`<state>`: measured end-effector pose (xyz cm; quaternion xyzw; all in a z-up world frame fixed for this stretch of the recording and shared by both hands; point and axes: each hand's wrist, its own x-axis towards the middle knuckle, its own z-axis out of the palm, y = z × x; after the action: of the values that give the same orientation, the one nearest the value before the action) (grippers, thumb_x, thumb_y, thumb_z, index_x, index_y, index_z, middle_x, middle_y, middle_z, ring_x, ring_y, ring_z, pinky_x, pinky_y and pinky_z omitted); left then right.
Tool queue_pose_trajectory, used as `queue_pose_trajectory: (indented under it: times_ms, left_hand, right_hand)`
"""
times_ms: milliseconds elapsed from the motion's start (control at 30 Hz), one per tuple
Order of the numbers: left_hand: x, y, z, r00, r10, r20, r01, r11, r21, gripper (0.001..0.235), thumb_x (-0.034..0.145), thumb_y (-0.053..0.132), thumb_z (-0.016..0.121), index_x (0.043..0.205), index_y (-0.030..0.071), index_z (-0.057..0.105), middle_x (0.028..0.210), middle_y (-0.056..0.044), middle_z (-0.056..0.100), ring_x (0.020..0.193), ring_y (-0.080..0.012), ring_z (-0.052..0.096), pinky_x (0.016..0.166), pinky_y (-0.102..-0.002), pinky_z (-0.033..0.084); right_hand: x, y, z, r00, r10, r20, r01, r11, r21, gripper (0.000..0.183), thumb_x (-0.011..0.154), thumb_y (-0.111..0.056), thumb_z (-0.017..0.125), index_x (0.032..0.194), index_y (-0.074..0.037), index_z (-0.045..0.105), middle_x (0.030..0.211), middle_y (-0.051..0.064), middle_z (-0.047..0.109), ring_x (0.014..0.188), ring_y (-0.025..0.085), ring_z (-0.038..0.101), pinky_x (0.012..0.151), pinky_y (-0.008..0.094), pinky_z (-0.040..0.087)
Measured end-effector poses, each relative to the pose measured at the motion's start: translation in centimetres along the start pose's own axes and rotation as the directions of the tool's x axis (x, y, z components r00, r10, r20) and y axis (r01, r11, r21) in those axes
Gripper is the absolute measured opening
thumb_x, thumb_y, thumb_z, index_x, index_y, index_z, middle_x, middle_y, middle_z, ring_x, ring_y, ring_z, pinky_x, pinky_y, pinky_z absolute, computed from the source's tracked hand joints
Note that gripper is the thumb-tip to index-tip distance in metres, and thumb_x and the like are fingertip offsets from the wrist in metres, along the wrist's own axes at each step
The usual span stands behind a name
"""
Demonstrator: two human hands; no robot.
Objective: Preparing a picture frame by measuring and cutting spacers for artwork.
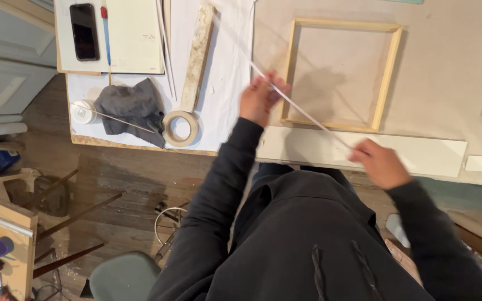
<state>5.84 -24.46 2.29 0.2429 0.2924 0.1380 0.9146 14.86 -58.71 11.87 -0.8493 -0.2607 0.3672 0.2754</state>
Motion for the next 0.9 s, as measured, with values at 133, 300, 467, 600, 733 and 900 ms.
queue_pose_trajectory:
  times_ms: [133,300,467,600,733,900]
  left_hand:
    - [-0.5,5.5,1.2,0.998,0.056,-0.028,-0.055,0.997,0.051,0.026,0.106,0.017,0.057,0.124,-0.001,0.058,0.108,-0.015,0.073,0.106,-0.0362,0.074,0.088,-0.044,0.061]
    - [-3.5,1.5,3.9,0.999,0.009,0.032,-0.012,0.994,0.108,0.022,0.106,0.015,0.055,0.121,0.0,0.058,0.113,-0.017,0.072,0.109,-0.0369,0.073,0.088,-0.044,0.061]
    - [-8.2,-7.0,8.9,0.972,-0.191,0.137,0.169,0.973,0.158,0.026,0.107,0.016,0.056,0.126,-0.003,0.059,0.122,-0.021,0.07,0.112,-0.0339,0.071,0.094,-0.042,0.06]
    - [-8.2,-7.4,8.3,0.948,-0.258,0.186,0.242,0.965,0.104,0.028,0.109,0.016,0.056,0.127,-0.005,0.061,0.126,-0.022,0.07,0.114,-0.0301,0.07,0.099,-0.041,0.06]
    - [-7.3,-4.0,6.1,0.994,-0.083,0.067,0.076,0.992,0.097,0.028,0.107,0.014,0.056,0.126,-0.006,0.061,0.124,-0.022,0.071,0.112,-0.0308,0.072,0.094,-0.04,0.06]
    - [-7.9,-4.7,5.7,0.994,-0.108,0.018,0.105,0.988,0.115,0.028,0.105,0.013,0.058,0.125,-0.007,0.061,0.123,-0.022,0.071,0.112,-0.0319,0.072,0.093,-0.039,0.062]
  right_hand:
    - [-5.8,8.9,-5.1,0.95,0.288,-0.119,-0.303,0.942,-0.144,0.028,0.097,-0.034,0.067,0.114,-0.012,0.072,0.101,0.01,0.078,0.097,0.029,0.074,0.088,0.041,0.055]
    - [-8.0,9.2,-7.5,0.939,0.311,-0.144,-0.34,0.902,-0.267,0.039,0.092,-0.037,0.071,0.123,-0.014,0.069,0.101,0.012,0.079,0.098,0.029,0.075,0.087,0.041,0.057]
    - [-3.3,-1.4,-5.7,0.997,0.034,-0.072,-0.04,0.996,-0.079,0.037,0.093,-0.034,0.07,0.124,-0.014,0.068,0.09,0.01,0.076,0.084,0.025,0.075,0.075,0.036,0.056]
    - [-2.3,-3.0,-5.6,0.998,-0.03,-0.057,0.025,0.997,-0.077,0.025,0.103,-0.029,0.065,0.119,-0.012,0.072,0.082,0.01,0.073,0.075,0.023,0.07,0.072,0.035,0.054]
    - [-2.4,0.3,-7.6,0.997,0.074,-0.033,-0.077,0.994,-0.08,0.024,0.102,-0.027,0.065,0.114,-0.008,0.073,0.083,0.008,0.074,0.073,0.021,0.07,0.069,0.035,0.053]
    - [-1.7,-1.3,-7.8,0.998,0.043,-0.04,-0.047,0.993,-0.107,0.025,0.098,-0.025,0.069,0.115,-0.006,0.073,0.086,0.01,0.074,0.077,0.02,0.07,0.07,0.034,0.053]
